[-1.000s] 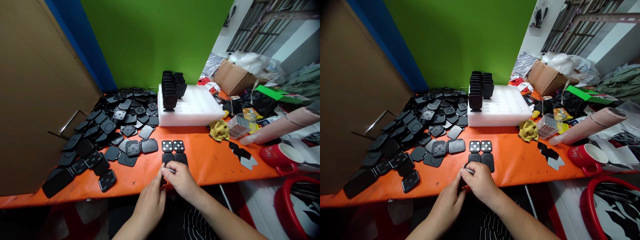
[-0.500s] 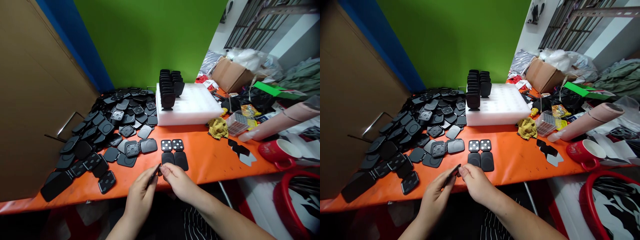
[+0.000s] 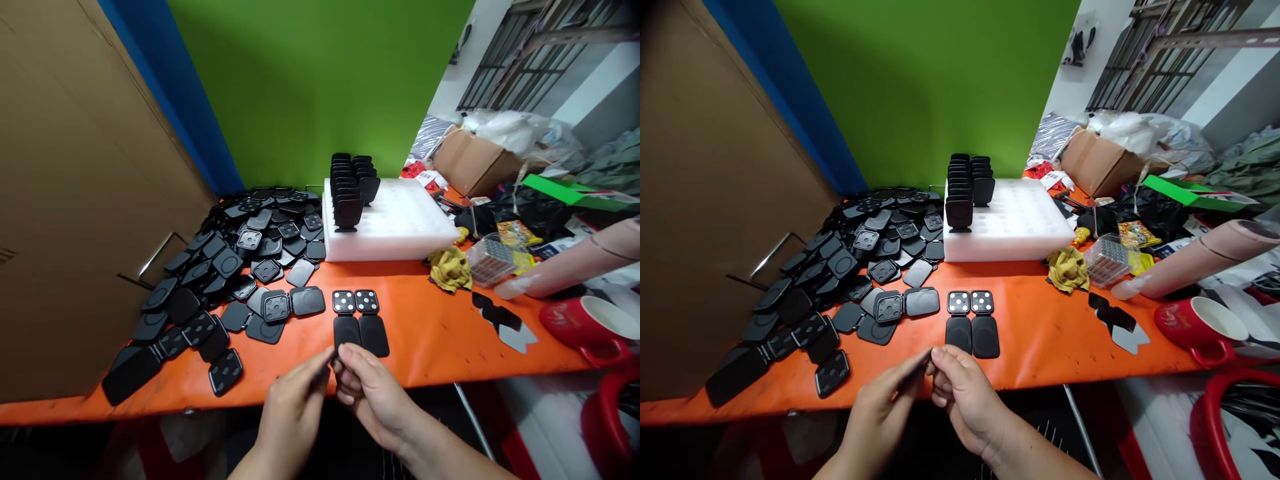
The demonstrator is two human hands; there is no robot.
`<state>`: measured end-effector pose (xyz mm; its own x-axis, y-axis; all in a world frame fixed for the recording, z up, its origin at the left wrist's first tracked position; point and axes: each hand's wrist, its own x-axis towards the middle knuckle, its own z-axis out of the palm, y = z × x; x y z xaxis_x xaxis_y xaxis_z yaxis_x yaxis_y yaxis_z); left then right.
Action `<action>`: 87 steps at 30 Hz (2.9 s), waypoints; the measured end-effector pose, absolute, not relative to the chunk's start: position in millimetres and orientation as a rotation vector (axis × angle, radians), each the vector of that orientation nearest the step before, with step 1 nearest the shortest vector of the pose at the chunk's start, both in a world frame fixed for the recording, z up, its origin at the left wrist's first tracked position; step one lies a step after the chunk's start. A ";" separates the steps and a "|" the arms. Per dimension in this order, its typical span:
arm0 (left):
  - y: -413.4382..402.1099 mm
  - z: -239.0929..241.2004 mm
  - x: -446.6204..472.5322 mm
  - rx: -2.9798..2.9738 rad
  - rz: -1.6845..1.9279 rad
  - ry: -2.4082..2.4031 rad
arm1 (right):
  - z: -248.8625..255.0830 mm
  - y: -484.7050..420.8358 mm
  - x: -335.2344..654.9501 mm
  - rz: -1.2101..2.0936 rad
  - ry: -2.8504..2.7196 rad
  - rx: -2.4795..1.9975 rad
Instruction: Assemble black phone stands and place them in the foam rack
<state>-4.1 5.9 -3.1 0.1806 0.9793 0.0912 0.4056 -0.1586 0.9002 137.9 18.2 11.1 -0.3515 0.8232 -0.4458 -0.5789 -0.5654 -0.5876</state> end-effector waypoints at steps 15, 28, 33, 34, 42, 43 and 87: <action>1.0 -3.8 -7.3 1.791 1.162 1.175 | 21.2 20.5 149.2 2.415 -0.108 -0.882; -1.9 -17.8 15.0 1.802 1.269 0.903 | 15.8 12.7 156.2 2.225 0.211 -0.842; 15.4 -12.0 27.5 1.217 1.196 1.143 | 13.3 12.6 176.4 1.783 -0.768 -1.247; 20.8 -11.1 30.7 1.069 1.180 1.154 | 12.6 11.6 180.8 1.586 -1.023 -1.346; 61.5 -37.0 60.4 1.229 0.851 1.003 | -18.9 32.8 245.9 1.090 -1.627 -1.711; 65.2 -42.2 64.2 1.469 0.805 1.046 | -27.7 42.1 259.6 1.078 -1.605 -1.768; 162.2 -26.0 -87.0 2.170 0.139 2.026 | -45.4 61.1 265.6 0.668 -1.455 -1.681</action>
<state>-87.0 162.2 -26.0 0.0731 0.9962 -0.0472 0.9805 -0.0631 0.1863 265.6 61.1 -45.4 0.2001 0.9738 0.1082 0.5528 -0.0210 -0.8331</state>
